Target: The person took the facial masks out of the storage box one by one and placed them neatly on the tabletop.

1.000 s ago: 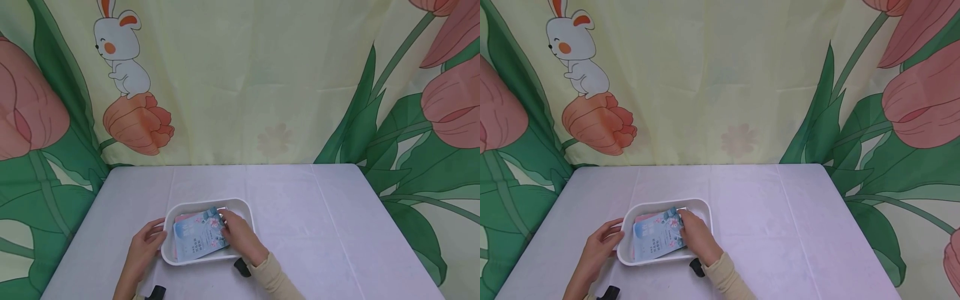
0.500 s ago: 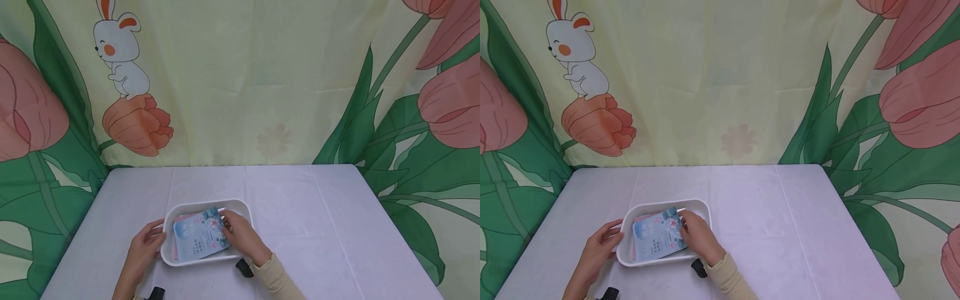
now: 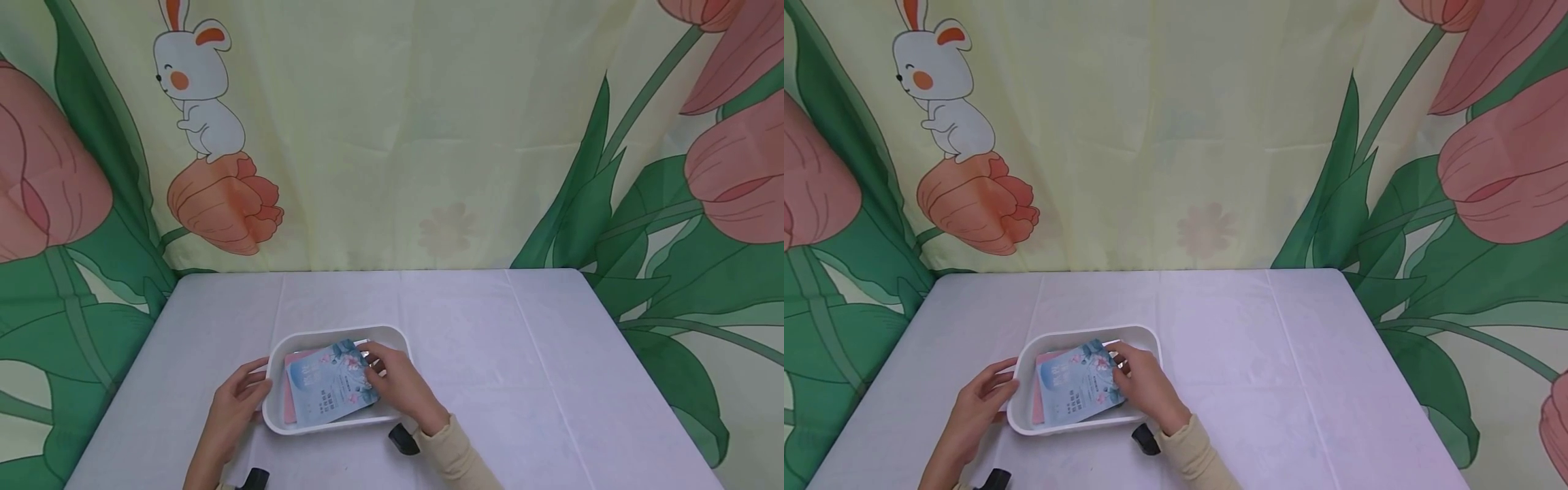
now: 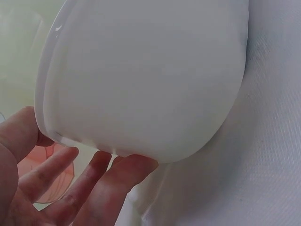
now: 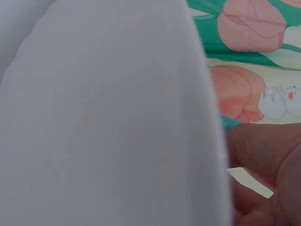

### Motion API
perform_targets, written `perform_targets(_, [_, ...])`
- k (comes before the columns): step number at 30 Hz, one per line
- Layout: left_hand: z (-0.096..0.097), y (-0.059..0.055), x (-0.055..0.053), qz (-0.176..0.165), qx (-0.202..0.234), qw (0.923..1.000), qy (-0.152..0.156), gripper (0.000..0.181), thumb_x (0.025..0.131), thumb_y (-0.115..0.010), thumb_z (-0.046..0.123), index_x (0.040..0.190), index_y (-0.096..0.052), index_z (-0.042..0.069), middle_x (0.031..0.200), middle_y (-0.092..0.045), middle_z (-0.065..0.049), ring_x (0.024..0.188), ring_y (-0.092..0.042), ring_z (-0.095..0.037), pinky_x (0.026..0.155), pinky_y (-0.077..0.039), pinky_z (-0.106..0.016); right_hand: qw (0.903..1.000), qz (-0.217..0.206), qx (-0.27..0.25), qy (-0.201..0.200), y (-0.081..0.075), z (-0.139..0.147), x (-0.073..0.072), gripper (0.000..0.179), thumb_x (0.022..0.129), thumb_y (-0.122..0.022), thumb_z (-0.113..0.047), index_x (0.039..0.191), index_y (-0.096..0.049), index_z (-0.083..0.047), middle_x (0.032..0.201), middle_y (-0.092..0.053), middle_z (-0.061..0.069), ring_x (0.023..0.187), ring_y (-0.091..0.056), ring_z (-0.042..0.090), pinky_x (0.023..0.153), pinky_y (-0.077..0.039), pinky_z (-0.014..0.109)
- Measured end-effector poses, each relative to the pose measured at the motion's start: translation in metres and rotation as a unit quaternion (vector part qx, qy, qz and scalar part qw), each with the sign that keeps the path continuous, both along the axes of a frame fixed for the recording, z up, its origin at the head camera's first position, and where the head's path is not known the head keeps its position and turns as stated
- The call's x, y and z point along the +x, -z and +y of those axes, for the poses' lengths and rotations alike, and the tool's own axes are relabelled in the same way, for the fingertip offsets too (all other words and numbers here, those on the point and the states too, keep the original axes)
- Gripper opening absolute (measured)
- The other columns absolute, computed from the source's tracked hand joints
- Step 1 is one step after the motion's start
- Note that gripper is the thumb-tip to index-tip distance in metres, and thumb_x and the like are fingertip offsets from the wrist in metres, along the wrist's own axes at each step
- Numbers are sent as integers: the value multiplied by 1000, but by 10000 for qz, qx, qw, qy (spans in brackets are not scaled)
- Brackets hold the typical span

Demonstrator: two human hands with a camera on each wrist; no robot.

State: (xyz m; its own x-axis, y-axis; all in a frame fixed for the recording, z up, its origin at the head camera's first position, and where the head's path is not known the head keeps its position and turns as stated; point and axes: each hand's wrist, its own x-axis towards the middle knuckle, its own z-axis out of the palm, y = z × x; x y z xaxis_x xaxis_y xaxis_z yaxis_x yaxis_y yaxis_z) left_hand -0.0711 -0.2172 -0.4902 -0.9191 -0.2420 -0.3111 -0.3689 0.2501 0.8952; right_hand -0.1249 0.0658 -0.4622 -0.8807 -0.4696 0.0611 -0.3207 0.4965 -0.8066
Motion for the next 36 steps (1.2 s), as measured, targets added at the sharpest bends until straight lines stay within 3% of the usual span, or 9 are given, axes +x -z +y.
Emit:
perform_targets(20, [-4,1,-1,-36,22,9999,137,52,97,-64,25,146,-45,21,141,-54,-19,126,-57,-34,77,-62,-32,9984,200,-533,75,-15,15,-1,36,95,-58,1,127,-64,-14,115,-68,3,95,-65,15,81,-58,27])
perform_targets(36, [-2,0,0,44,29,9999,126,50,98,-62,22,146,-45,20,140,-54,-19,123,-59,-31,73,-61,-29,9945,187,-844,592,-27,33,1,38,95,-59,1,128,-64,-16,107,-68,5,85,-68,16,70,-57,23])
